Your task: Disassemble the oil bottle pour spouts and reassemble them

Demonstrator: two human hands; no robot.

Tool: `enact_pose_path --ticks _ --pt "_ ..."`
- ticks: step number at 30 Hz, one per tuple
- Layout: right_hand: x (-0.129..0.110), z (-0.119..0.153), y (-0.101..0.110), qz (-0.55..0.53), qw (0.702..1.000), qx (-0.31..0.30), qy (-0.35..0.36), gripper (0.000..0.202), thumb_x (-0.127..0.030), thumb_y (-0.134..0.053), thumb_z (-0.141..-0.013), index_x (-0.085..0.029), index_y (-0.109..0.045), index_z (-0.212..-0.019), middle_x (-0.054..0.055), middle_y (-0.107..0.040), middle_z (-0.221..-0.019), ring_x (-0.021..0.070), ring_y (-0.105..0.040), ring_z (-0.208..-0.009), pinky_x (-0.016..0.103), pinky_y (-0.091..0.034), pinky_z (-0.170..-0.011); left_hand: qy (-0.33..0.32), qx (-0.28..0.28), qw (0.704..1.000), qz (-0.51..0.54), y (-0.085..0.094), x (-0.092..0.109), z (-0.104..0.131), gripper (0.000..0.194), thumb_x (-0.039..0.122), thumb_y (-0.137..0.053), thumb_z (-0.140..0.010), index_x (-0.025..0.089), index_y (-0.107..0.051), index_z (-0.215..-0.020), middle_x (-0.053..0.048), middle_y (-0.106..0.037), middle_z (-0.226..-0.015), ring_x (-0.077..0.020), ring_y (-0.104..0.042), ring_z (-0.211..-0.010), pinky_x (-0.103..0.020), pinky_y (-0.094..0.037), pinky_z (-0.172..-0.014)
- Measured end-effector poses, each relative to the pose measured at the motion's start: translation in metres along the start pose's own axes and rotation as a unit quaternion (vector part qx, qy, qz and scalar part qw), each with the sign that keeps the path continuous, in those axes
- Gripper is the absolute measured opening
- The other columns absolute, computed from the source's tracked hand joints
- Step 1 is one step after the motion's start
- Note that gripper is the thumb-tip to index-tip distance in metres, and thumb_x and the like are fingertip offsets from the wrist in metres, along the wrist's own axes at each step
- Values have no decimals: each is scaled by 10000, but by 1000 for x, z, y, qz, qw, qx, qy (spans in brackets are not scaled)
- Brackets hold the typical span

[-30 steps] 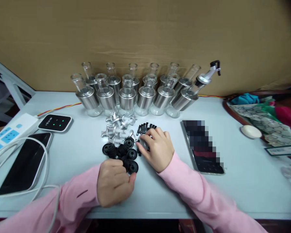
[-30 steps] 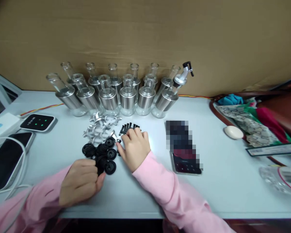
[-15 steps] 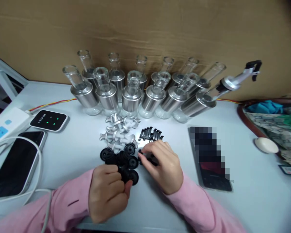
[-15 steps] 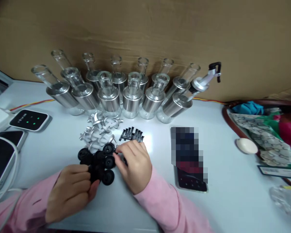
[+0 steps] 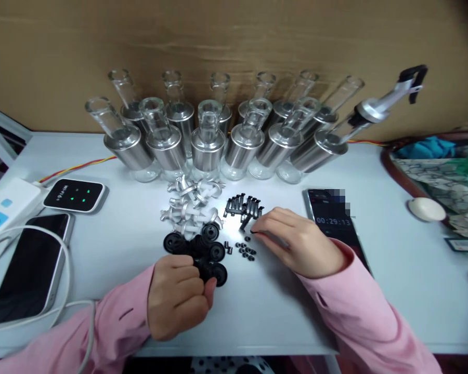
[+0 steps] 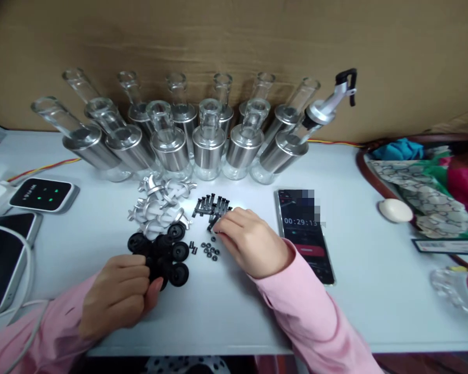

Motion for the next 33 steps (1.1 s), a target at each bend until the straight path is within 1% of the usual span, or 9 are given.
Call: enact_pose_path --ticks 3,7,11,16,18,22,25,29,33 --pt "7 3 0 -4 999 -35 -14 174 -132 -449 -843 -178 -616 -825 64 -649 -783 164 -585 -758 294 -479 -682 1 -11 1000 6 -1 -1 -1 383 -48 -544 -748 166 -309 -533 73 -324 -479 -76 -259 -451 -301 -139 -479" --pt "10 6 -6 -18 997 -75 -8 153 -100 -480 -800 -173 -612 -825 54 -649 -780 155 -592 -749 278 -483 -694 -7 -21 1000 -3 -1 -3 -1 392 -44 -547 -752 166 -297 -536 79 -314 -478 -68 -260 -441 -300 -142 -476" --pt "9 8 -11 -17 995 -99 -11 153 -87 -490 -782 -169 -613 -821 49 -659 -779 152 -604 -749 270 -484 -699 -4 -4 1000 -12 0 -4 0 399 -62 -533 -750 165 -285 -534 75 -309 -479 -68 -266 -441 -302 -140 -472" --pt "6 10 -10 -26 995 -92 -39 219 -82 -508 -760 -181 -604 -929 35 -679 -827 137 -617 -756 250 -487 -696 -1 -6 1000 -1 -1 -4 2 391 -77 -519 -743 166 -294 -535 66 -319 -484 -71 -277 -443 -305 -146 -460" --pt "3 9 -9 -13 996 -81 -46 211 -117 -523 -764 -181 -601 -949 41 -672 -824 145 -614 -753 265 -487 -688 2 -8 1000 7 -2 -4 2 394 -78 -518 -742 169 -287 -539 67 -321 -480 -69 -286 -434 -305 -149 -452" --pt "-2 9 -6 42 996 -55 -53 160 -232 -574 -772 -179 -613 -918 69 -646 -848 197 -604 -796 330 -484 -693 6 -8 1000 9 -2 -4 2 398 -73 -526 -747 169 -286 -542 71 -313 -477 -64 -286 -427 -304 -146 -454" --pt "2 12 -7 33 994 -66 -82 256 -258 -650 -717 -187 -590 -955 65 -637 -875 191 -607 -795 317 -495 -692 4 -2 1000 8 0 -3 1 402 -65 -537 -746 171 -281 -546 74 -315 -479 -64 -286 -432 -302 -143 -462" --pt "12 18 -11 23 984 -105 -140 424 -246 -756 -600 -187 -574 -979 49 -627 -866 176 -611 -753 288 -509 -652 9 -12 1000 16 0 -3 -2 400 -79 -515 -743 168 -274 -542 75 -311 -467 -62 -266 -430 -293 -148 -460" --pt "15 19 -16 44 978 -127 -157 456 -211 -779 -561 -172 -587 -972 61 -616 -874 192 -610 -769 307 -515 -667 16 -14 999 26 0 -4 -3 395 -82 -499 -745 162 -272 -534 72 -310 -469 -63 -268 -436 -294 -148 -460"
Point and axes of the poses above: each hand's wrist, its own z-axis away from the middle knuckle, its own y-axis out of the back of the hand, x = y × z, the point moved 6 cm from there along -z, towards the middle knuckle
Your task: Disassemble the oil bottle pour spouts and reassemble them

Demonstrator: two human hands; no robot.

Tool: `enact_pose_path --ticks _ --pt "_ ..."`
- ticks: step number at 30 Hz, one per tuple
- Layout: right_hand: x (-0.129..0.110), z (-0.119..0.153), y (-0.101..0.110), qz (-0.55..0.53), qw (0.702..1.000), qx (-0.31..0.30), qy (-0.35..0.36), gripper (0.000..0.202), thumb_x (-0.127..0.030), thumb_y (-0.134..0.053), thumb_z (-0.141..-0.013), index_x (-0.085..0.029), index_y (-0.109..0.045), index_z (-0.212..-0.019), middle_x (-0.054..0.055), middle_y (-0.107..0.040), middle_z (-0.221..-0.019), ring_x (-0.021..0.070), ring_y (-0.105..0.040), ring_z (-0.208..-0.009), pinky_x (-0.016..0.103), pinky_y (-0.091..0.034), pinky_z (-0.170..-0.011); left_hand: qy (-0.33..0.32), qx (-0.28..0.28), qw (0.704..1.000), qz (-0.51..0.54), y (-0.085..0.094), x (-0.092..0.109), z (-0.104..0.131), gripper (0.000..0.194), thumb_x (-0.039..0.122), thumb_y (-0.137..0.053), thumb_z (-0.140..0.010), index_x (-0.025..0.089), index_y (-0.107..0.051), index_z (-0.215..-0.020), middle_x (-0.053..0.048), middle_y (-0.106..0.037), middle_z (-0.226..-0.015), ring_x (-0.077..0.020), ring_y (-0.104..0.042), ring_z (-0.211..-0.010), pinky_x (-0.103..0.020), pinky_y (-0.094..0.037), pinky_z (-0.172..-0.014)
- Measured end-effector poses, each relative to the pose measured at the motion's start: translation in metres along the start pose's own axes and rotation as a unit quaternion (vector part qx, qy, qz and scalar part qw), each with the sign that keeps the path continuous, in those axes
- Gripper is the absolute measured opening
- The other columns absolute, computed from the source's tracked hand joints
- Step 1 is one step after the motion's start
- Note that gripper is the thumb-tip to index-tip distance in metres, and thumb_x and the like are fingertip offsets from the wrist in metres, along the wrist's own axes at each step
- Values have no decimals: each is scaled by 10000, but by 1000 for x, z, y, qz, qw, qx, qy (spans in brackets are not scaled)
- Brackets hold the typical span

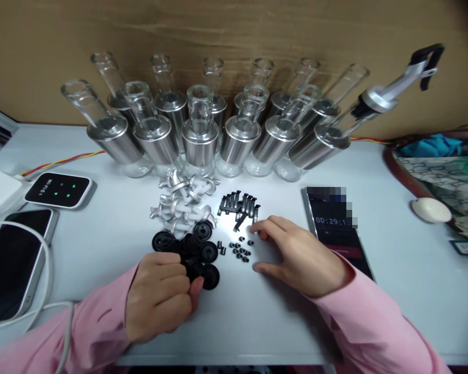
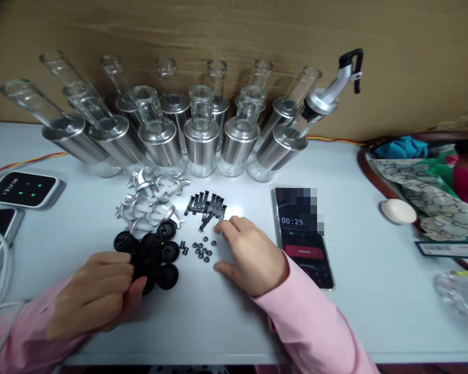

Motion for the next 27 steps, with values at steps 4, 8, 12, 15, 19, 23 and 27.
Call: enact_pose_path --ticks 4,8,12,15,19,23,27 --pt "-1 -1 -3 -6 1000 10 14 426 -187 -762 -575 -180 -580 -960 48 -610 -845 186 -601 -756 294 -505 -641 0 -9 1000 -4 -1 0 0 392 -83 -500 -745 163 -281 -533 74 -305 -472 -65 -259 -438 -290 -156 -456" --pt "0 1 -3 -11 999 11 28 421 -190 -746 -593 -183 -572 -976 44 -604 -840 182 -591 -747 292 -493 -636 -2 -13 1000 -10 -2 -1 0 400 -70 -517 -751 162 -281 -527 74 -307 -479 -69 -259 -443 -291 -159 -461" --pt "-6 2 1 -38 998 14 52 350 -252 -696 -680 -196 -572 -1002 56 -596 -889 176 -579 -752 302 -482 -663 0 -8 1000 -2 -1 0 1 391 -86 -504 -739 159 -287 -526 66 -315 -472 -78 -246 -453 -293 -151 -459" --pt "-19 0 4 -52 993 77 73 227 -305 -602 -780 -187 -586 -974 79 -586 -906 194 -552 -813 319 -450 -697 4 -10 1000 -5 -1 1 1 387 -92 -500 -739 156 -293 -526 65 -315 -471 -77 -239 -453 -289 -151 -461" --pt "-36 -1 -2 1 983 165 75 255 -355 -540 -821 -157 -606 -967 108 -573 -914 230 -491 -836 350 -378 -690 6 -8 1000 -5 -1 0 1 388 -92 -503 -741 156 -294 -528 67 -314 -469 -75 -238 -453 -288 -149 -462" --pt "-43 -3 -13 31 981 175 73 234 -325 -542 -817 -150 -618 -953 105 -570 -916 230 -458 -837 344 -331 -691 5 -6 1000 -2 -3 -1 2 379 -96 -500 -738 156 -304 -534 69 -321 -467 -76 -228 -456 -286 -149 -460" --pt "-43 -3 -16 23 979 186 79 153 -266 -567 -808 -161 -634 -898 84 -573 -882 212 -457 -826 324 -316 -687 9 0 1000 -1 -1 -1 0 384 -90 -491 -749 158 -292 -532 71 -314 -467 -71 -239 -449 -282 -155 -460"
Point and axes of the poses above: each hand's wrist, its own z-axis away from the middle knuckle, its own y-axis out of the back of the hand, x = y × z, the point moved 6 cm from there along -z, towards the middle knuckle
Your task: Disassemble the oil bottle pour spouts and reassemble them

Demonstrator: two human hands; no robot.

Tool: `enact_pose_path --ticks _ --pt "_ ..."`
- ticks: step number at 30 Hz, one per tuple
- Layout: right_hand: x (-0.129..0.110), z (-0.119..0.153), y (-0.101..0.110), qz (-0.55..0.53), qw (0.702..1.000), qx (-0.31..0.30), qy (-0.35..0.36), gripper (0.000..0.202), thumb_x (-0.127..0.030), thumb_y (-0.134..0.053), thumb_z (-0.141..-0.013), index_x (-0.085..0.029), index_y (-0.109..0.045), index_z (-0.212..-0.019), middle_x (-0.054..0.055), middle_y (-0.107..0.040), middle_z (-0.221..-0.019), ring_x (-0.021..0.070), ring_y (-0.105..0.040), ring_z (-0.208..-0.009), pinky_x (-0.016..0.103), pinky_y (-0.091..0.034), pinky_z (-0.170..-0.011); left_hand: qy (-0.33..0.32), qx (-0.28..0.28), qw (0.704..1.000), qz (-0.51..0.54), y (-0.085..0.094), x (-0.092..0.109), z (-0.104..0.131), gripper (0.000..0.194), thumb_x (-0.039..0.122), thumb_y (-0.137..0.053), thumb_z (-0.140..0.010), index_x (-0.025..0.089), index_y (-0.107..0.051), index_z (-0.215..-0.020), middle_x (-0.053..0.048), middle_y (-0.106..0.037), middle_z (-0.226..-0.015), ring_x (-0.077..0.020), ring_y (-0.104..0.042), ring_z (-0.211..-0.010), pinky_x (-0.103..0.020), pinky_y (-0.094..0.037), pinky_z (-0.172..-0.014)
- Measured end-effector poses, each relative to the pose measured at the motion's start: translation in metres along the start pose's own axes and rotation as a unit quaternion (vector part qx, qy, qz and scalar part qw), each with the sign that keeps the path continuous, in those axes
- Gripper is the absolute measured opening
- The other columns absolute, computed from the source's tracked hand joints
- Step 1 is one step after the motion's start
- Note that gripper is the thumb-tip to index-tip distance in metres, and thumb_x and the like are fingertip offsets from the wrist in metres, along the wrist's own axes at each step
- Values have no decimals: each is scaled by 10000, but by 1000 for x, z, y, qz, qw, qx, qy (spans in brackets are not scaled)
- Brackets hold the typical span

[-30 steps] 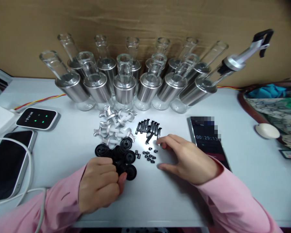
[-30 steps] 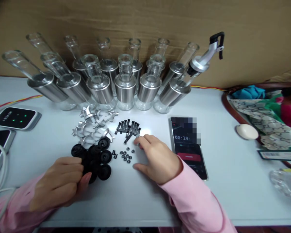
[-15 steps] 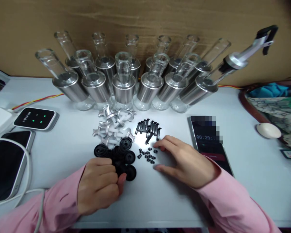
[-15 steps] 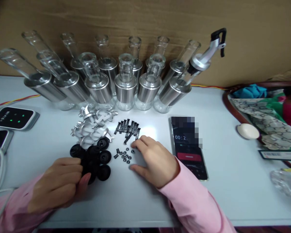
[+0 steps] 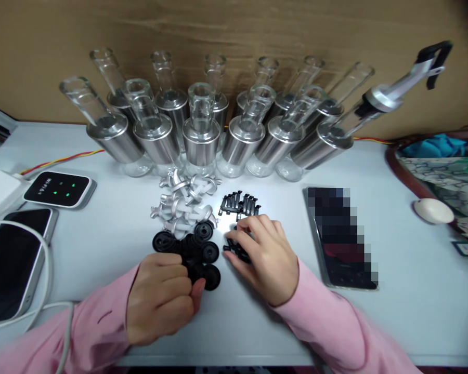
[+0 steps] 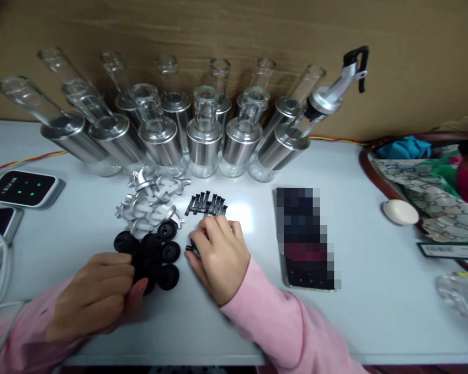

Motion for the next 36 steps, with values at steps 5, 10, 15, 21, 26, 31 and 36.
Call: enact_pose_path --ticks 5,10,15,21,26,31,36 --pt "-1 0 -2 -16 1000 18 5 61 -204 -586 -798 -182 -643 -796 58 -571 -819 184 -456 -782 302 -314 -656 -2 -11 1000 -5 1 2 -4 386 -80 -491 -755 160 -285 -533 77 -310 -466 -63 -250 -438 -277 -162 -457" --pt "-3 -2 13 -87 995 48 17 96 -179 -536 -825 -179 -632 -819 67 -596 -830 181 -503 -777 308 -370 -646 -4 -6 1000 -1 1 2 -2 377 -82 -485 -753 166 -292 -546 77 -309 -471 -65 -251 -439 -281 -158 -457" --pt "15 -6 40 -137 986 98 -9 127 -131 -499 -826 -190 -596 -883 47 -621 -775 161 -568 -739 294 -448 -660 -8 -6 1000 4 1 1 1 384 -80 -494 -752 167 -287 -543 72 -306 -475 -70 -245 -444 -289 -149 -461" --pt "34 -4 31 -59 998 7 -16 123 -142 -497 -778 -180 -611 -804 43 -628 -731 167 -580 -690 299 -425 -618 -6 -18 1000 2 -1 -1 1 393 -90 -499 -739 164 -284 -531 66 -304 -466 -79 -228 -450 -291 -143 -458" --pt "34 -1 22 -40 998 -48 -14 177 -132 -479 -777 -175 -631 -858 41 -635 -762 177 -573 -717 310 -389 -627 -5 -7 1000 4 -1 -1 1 398 -85 -510 -737 164 -280 -530 65 -308 -468 -76 -246 -446 -290 -147 -459" --pt "21 -3 26 -27 1000 4 10 200 -255 -498 -826 -167 -649 -923 94 -584 -870 206 -486 -789 333 -367 -661 -4 -11 1000 5 -2 0 1 391 -90 -497 -739 164 -286 -531 65 -305 -468 -77 -235 -446 -288 -146 -456" --pt "9 -4 19 2 999 25 32 229 -273 -476 -864 -163 -666 -927 103 -570 -891 211 -440 -815 340 -327 -673 2 -3 1000 8 0 0 1 390 -92 -500 -736 161 -287 -530 64 -302 -470 -82 -224 -463 -286 -149 -457"
Point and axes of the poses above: each hand's wrist, its own z-axis away from the middle knuckle, its own y-axis out of the back of the hand, x = y × z, the point moved 6 cm from there along -z, towards the middle knuckle
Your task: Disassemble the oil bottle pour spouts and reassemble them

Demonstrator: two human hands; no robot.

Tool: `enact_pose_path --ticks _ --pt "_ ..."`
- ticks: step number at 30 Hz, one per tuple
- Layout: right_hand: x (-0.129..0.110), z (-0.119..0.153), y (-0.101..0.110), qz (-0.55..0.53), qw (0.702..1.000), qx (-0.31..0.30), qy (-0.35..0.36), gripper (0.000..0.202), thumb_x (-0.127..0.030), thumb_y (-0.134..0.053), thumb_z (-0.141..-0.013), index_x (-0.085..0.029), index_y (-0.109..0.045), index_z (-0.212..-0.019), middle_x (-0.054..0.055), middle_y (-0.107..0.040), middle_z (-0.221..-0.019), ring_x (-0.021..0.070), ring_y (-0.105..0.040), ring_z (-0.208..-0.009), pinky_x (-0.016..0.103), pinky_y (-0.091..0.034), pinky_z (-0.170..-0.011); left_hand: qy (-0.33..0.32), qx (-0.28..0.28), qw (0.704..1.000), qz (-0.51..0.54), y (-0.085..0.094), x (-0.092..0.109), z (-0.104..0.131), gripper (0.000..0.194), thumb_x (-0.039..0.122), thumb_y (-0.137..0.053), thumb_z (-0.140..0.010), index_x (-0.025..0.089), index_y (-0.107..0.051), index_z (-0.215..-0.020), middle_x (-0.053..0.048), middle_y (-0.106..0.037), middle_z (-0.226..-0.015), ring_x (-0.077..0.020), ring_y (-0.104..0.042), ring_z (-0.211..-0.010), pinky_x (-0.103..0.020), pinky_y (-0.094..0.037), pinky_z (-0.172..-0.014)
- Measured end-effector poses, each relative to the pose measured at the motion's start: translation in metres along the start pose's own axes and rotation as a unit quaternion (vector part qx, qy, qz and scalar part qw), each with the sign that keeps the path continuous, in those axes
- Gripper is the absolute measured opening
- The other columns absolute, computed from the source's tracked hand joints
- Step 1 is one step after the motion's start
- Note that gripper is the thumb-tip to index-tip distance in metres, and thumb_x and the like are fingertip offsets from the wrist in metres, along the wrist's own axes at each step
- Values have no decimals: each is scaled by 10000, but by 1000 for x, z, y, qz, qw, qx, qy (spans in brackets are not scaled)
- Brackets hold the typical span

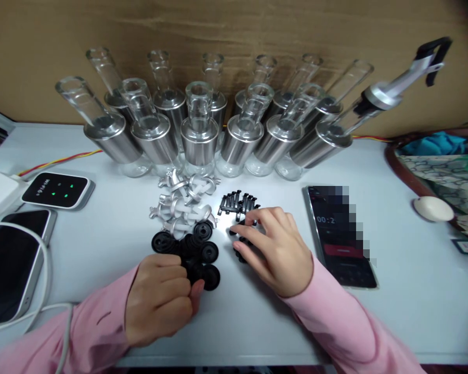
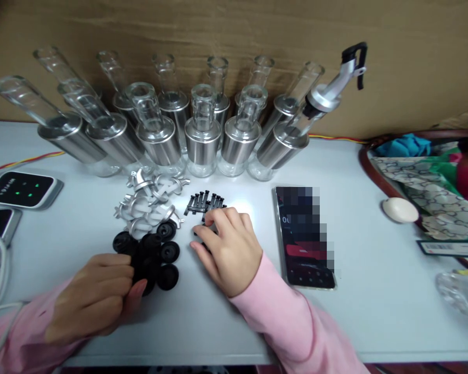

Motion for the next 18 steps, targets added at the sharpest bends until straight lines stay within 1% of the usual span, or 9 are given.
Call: enact_pose_path --ticks 3,7,9,13,16,18 --pt "-3 2 -5 0 1000 -6 5 225 -279 -482 -865 -169 -673 -911 94 -565 -869 209 -434 -816 339 -312 -679 0 1 1000 3 0 0 0 389 -94 -500 -736 161 -291 -531 65 -298 -472 -84 -219 -467 -285 -151 -457" --pt "-5 5 -9 -34 999 -11 18 226 -299 -481 -859 -184 -668 -914 86 -556 -880 205 -428 -818 337 -302 -685 2 -2 1000 2 -1 0 0 388 -92 -500 -740 162 -291 -533 65 -295 -476 -85 -211 -469 -282 -154 -456" --pt "-5 5 -10 -38 999 -16 17 219 -299 -497 -844 -179 -660 -928 87 -556 -888 208 -432 -825 338 -300 -690 5 -2 1000 3 -1 -1 -1 391 -91 -498 -741 161 -286 -531 65 -293 -475 -85 -210 -469 -280 -155 -456" --pt "-4 5 -8 -11 1000 -16 5 199 -267 -525 -815 -155 -652 -920 94 -572 -892 214 -444 -833 343 -295 -699 4 -7 1000 6 -1 -1 -1 389 -93 -499 -740 163 -288 -536 67 -298 -477 -81 -219 -465 -282 -148 -461" --pt "-6 4 -8 -7 1000 -12 2 178 -239 -519 -811 -156 -649 -900 85 -581 -878 209 -453 -824 341 -290 -698 3 -4 1000 7 0 -1 0 386 -87 -502 -745 165 -292 -542 70 -306 -480 -75 -237 -455 -285 -146 -464" --pt "-7 4 -7 -12 1000 -13 -3 179 -250 -520 -813 -160 -647 -903 79 -583 -873 206 -458 -820 340 -289 -700 4 -4 1000 7 0 -1 -1 387 -81 -499 -751 166 -288 -540 72 -309 -479 -71 -250 -448 -286 -149 -464"
Point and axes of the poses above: each hand's wrist, its own z-axis away from the middle knuckle, its own y-axis out of the back of the hand, x = y × z, the point moved 6 cm from there along -z, towards the middle knuckle
